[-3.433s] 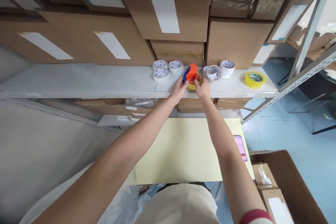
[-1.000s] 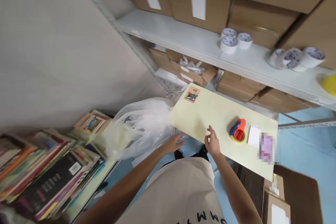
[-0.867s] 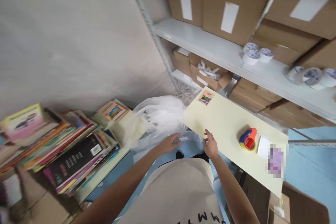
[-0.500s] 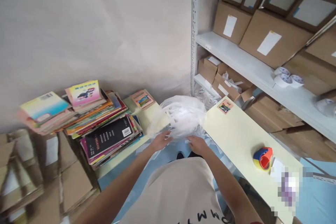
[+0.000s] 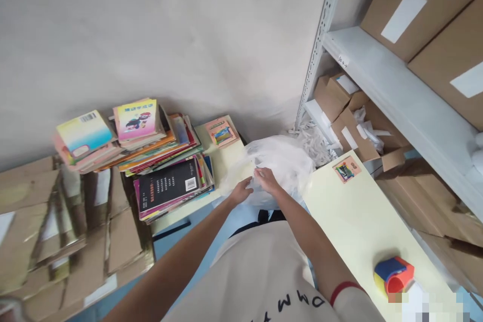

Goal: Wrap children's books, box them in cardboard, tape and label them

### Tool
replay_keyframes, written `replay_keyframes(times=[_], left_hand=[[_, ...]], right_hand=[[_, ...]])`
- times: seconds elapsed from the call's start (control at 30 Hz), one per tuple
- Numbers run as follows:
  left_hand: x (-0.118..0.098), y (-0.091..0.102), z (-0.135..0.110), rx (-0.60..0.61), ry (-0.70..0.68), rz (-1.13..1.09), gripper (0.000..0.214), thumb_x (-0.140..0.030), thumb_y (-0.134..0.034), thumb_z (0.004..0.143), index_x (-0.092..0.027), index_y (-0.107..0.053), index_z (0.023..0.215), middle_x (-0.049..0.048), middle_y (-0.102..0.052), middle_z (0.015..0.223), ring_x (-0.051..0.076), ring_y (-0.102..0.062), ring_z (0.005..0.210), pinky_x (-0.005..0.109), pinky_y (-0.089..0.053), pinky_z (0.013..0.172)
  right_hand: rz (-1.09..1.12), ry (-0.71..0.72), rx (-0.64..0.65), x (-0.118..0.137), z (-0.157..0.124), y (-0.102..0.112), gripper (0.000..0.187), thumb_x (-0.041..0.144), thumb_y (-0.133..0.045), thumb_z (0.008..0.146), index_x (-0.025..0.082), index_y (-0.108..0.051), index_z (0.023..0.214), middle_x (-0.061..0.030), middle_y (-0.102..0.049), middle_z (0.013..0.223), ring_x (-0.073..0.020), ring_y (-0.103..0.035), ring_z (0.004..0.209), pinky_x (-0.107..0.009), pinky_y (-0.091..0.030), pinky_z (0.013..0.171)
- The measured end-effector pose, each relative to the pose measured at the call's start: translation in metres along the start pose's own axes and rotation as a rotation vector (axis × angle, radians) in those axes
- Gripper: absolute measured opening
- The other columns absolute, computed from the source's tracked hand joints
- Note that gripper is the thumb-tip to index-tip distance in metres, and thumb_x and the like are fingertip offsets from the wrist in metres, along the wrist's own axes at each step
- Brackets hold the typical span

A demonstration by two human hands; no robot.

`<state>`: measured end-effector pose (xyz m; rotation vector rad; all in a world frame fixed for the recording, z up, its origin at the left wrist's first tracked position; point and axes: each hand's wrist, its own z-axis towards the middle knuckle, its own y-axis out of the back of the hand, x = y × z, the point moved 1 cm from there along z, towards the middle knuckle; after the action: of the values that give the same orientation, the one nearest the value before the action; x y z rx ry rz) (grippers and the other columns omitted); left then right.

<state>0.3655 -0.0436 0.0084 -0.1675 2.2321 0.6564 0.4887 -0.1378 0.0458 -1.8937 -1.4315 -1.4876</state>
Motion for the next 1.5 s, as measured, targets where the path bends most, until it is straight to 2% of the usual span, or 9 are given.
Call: replay_keyframes(times=[0.13,0.23,0.33,0.43,0.67,0.83,1.1,1.27,1.5], left_hand=[[-0.002,-0.011,0.006,0.04,0.007,0.016,0.067,-0.008,-0.06,0.063,-0.016,-0.058,0.13,0.0127,-0.059,0.138,0.031,-0.055,0.127,0.039,-0.049,0.1],[-0.005,-0.026,0.003,0.087,-0.003,0.012,0.06,-0.008,-0.06,0.062,-0.019,-0.065,0.12,0.007,-0.069,0.123,0.029,-0.066,0.109,0.037,-0.053,0.092],[-0.006,-0.037,-0.002,0.111,-0.011,0.013,0.053,-0.009,-0.061,0.062,-0.019,-0.069,0.114,0.0049,-0.075,0.107,0.025,-0.07,0.087,0.037,-0.056,0.083],[-0.002,-0.035,-0.005,0.065,-0.026,0.026,0.052,-0.013,-0.061,0.066,-0.02,-0.067,0.117,0.0069,-0.071,0.117,0.025,-0.069,0.095,0.038,-0.055,0.086],[0.0,-0.002,0.005,-0.087,-0.075,0.051,0.045,-0.035,-0.062,0.078,-0.019,-0.062,0.12,0.0129,-0.064,0.128,0.029,-0.06,0.119,0.042,-0.054,0.091],[-0.038,0.012,0.004,-0.117,-0.28,-0.043,0.059,-0.042,-0.072,0.07,-0.019,-0.058,0.122,0.0116,-0.065,0.126,0.029,-0.063,0.113,0.041,-0.054,0.09],[-0.097,0.049,-0.015,-0.207,-0.435,-0.21,0.034,-0.022,-0.056,0.072,-0.018,-0.059,0.105,0.0036,-0.069,0.093,0.019,-0.064,0.084,0.029,-0.052,0.074],[-0.103,0.087,-0.024,0.002,-0.439,-0.296,0.02,-0.032,-0.063,0.062,-0.019,-0.058,0.076,-0.0036,-0.058,0.066,0.014,-0.055,0.061,0.025,-0.045,0.057],[-0.098,0.109,-0.045,0.117,-0.432,-0.262,0.041,-0.059,-0.064,0.063,-0.019,-0.056,0.067,-0.0053,-0.049,0.052,0.01,-0.042,0.047,0.022,-0.035,0.047]], right_hand=[[0.054,-0.172,0.156,-0.001,0.022,-0.003,0.047,0.056,-0.051,0.091,0.024,-0.066,0.122,-0.0066,-0.04,0.154,-0.027,-0.024,0.148,-0.043,-0.024,0.119],[0.066,-0.27,0.233,-0.008,0.027,-0.003,0.052,0.055,-0.055,0.088,0.021,-0.064,0.126,-0.009,-0.029,0.16,-0.0284,-0.029,0.147,-0.042,-0.026,0.118],[0.032,-0.29,0.228,-0.02,0.029,-0.001,0.057,0.046,-0.062,0.085,0.017,-0.058,0.134,-0.0132,-0.038,0.155,-0.0281,-0.036,0.143,-0.041,-0.03,0.117],[-0.017,-0.209,0.149,-0.032,0.029,0.008,0.055,0.036,-0.066,0.081,0.019,-0.058,0.133,-0.0115,-0.049,0.148,-0.0272,-0.041,0.141,-0.042,-0.03,0.118],[-0.12,0.081,0.03,-0.023,0.012,0.036,0.04,0.025,-0.067,0.078,0.019,-0.07,0.117,-0.0111,-0.062,0.134,-0.0262,-0.054,0.13,-0.044,-0.037,0.115],[0.007,0.199,0.007,0.021,-0.009,0.05,0.027,0.028,-0.062,0.081,0.019,-0.075,0.103,-0.0113,-0.073,0.116,-0.0277,-0.065,0.116,-0.046,-0.047,0.104],[0.165,0.356,-0.201,0.089,-0.046,0.074,0.022,0.036,-0.065,0.078,0.023,-0.077,0.091,-0.0062,-0.074,0.111,-0.0258,-0.067,0.109,-0.043,-0.051,0.097],[0.351,0.26,-0.406,0.086,-0.07,0.087,0.031,0.039,-0.072,0.07,0.021,-0.075,0.095,-0.0086,-0.072,0.115,-0.025,-0.071,0.095,-0.039,-0.057,0.079],[0.442,0.17,-0.657,0.056,-0.108,0.082,0.042,0.039,-0.079,0.063,0.02,-0.074,0.1,-0.0101,-0.074,0.108,-0.0242,-0.071,0.088,-0.036,-0.055,0.072]])
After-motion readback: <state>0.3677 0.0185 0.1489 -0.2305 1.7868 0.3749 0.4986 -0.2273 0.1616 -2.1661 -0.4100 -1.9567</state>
